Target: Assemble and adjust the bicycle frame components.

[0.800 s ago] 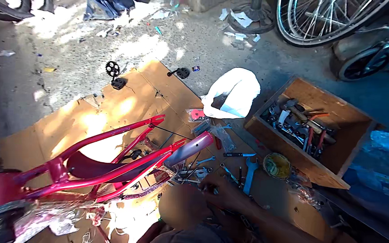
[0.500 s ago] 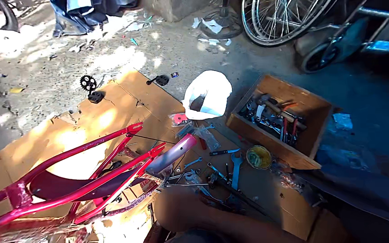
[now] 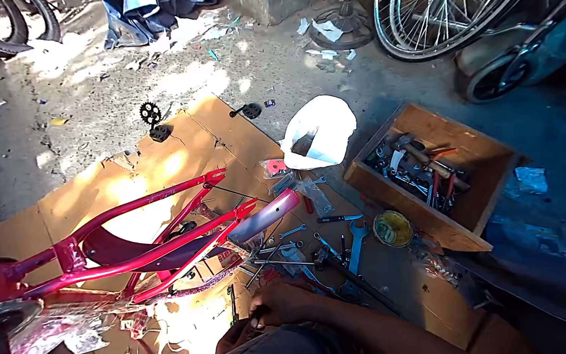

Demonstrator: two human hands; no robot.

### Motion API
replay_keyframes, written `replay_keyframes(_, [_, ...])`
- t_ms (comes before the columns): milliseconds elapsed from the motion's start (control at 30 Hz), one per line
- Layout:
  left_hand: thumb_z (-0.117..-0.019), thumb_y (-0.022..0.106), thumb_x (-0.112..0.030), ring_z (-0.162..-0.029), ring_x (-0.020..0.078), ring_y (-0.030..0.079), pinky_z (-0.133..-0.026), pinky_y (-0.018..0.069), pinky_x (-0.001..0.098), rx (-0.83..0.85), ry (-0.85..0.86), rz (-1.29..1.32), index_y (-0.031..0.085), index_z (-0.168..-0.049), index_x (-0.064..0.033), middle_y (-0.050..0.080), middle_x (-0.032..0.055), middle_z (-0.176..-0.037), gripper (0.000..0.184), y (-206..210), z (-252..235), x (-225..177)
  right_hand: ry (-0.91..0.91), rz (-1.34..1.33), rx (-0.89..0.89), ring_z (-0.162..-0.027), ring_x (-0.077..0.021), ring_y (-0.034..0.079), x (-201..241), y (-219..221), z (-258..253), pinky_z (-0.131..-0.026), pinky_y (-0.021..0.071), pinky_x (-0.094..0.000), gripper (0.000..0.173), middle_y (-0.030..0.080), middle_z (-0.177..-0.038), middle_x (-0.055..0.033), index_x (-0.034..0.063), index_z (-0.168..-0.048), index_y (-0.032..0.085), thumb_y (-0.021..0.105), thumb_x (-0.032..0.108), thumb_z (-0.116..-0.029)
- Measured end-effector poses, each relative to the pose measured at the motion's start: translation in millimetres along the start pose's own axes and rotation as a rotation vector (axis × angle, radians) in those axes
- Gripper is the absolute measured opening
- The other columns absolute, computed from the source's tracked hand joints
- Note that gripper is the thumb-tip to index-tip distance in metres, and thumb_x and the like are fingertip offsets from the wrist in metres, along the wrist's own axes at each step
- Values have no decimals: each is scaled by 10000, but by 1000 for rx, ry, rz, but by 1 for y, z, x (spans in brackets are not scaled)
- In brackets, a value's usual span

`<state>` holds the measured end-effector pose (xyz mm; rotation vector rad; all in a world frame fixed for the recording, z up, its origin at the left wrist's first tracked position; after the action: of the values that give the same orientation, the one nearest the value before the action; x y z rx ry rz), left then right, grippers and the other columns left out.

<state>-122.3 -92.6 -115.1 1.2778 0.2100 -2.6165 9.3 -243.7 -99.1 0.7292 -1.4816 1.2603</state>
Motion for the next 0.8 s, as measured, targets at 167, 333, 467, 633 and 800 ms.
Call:
replay_keyframes(167, [-1052,530,-117,-850,189,758,-805,629,357,53,-5,284,625,-1173,36,767,105,-944,217,2,-6,16,15,-25,-60,-916,-288,658,-10,2,2,-852,528,-482,170,680,-989,-151,22,-1048,692,711,153,-942])
replay_keyframes(333, [-1047,504,-87,-846,186,757,-809,626,354,52,-60,299,614,-1150,14,766,91,-937,181,10,0,2,25,-49,-123,-912,-283,663,-11,6,6,-845,529,-471,173,686,-983,-152,18,-1047,696,713,151,-937])
replay_keyframes(467, [-1039,427,-66,-834,146,738,-819,615,336,37,-116,184,566,-1199,71,750,77,-916,252,3,-11,16,-4,-28,-81,-978,-311,670,-13,10,4,-902,525,-487,193,698,-1026,-175,11,-1100,711,698,135,-953])
replay_keyframes(633, [-1035,486,-76,-761,127,722,-751,603,311,-17,-77,156,622,-1141,38,746,58,-844,207,10,0,1,7,8,-68,-982,-314,658,-12,11,3,-887,524,-476,184,679,-1032,-179,10,-1085,696,674,138,-955])
replay_keyframes(800, [-1020,488,-51,-660,90,669,-666,578,274,-64,-25,193,639,-1069,32,697,23,-738,180,15,3,-2,23,44,-53,-975,-311,652,-11,11,2,-876,526,-469,193,661,-1026,-173,17,-1082,673,676,154,-945])
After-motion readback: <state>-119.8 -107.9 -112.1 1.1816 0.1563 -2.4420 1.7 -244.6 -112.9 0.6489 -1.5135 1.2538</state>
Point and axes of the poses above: each hand's wrist, its own z-axis away from the middle knuckle, its own y-axis out of the palm, x = y × z, the point moved 3 cm from there along -z, towards the middle knuckle
